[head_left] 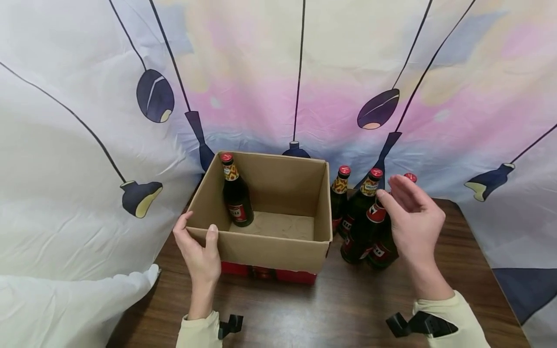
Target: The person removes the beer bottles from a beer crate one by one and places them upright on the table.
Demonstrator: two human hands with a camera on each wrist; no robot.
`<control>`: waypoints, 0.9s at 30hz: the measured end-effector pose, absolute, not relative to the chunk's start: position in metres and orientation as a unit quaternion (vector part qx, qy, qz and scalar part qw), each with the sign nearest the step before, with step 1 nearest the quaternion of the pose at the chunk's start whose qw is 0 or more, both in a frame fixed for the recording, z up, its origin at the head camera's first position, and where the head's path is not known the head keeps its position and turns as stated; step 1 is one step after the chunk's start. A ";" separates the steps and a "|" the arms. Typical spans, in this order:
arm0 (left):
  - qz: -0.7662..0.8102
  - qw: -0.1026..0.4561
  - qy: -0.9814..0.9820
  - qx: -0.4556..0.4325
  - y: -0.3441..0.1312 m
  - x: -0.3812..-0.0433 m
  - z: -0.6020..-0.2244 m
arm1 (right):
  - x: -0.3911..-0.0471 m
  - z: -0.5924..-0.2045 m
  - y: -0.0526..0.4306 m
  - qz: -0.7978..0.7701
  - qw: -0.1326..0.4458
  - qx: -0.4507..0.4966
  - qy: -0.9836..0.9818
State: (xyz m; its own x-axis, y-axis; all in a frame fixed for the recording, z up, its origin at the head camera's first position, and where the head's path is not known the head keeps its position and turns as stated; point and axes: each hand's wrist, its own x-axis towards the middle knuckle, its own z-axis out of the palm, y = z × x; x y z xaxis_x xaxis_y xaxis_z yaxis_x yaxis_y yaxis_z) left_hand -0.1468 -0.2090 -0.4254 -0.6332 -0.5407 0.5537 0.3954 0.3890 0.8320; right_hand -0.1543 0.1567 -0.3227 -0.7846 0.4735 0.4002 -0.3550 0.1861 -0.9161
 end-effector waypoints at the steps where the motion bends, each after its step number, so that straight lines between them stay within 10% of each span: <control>1: -0.549 0.424 -0.718 0.050 -0.209 -0.147 -0.425 | -0.155 -0.318 0.153 0.645 0.323 -0.031 -0.692; 27: -0.534 0.420 -0.732 0.057 -0.207 -0.145 -0.423 | -0.181 -0.288 0.033 0.738 0.134 0.070 -0.658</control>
State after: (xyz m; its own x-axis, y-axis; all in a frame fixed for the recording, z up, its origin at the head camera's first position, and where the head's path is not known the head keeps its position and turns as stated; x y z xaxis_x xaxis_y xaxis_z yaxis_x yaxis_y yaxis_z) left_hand -0.1447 -0.2075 -0.4232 -0.6409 -0.5321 0.5532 0.3645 0.4232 0.8294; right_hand -0.1807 0.0327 -0.2877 -0.9544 0.1045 0.2795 -0.2896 -0.0987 -0.9520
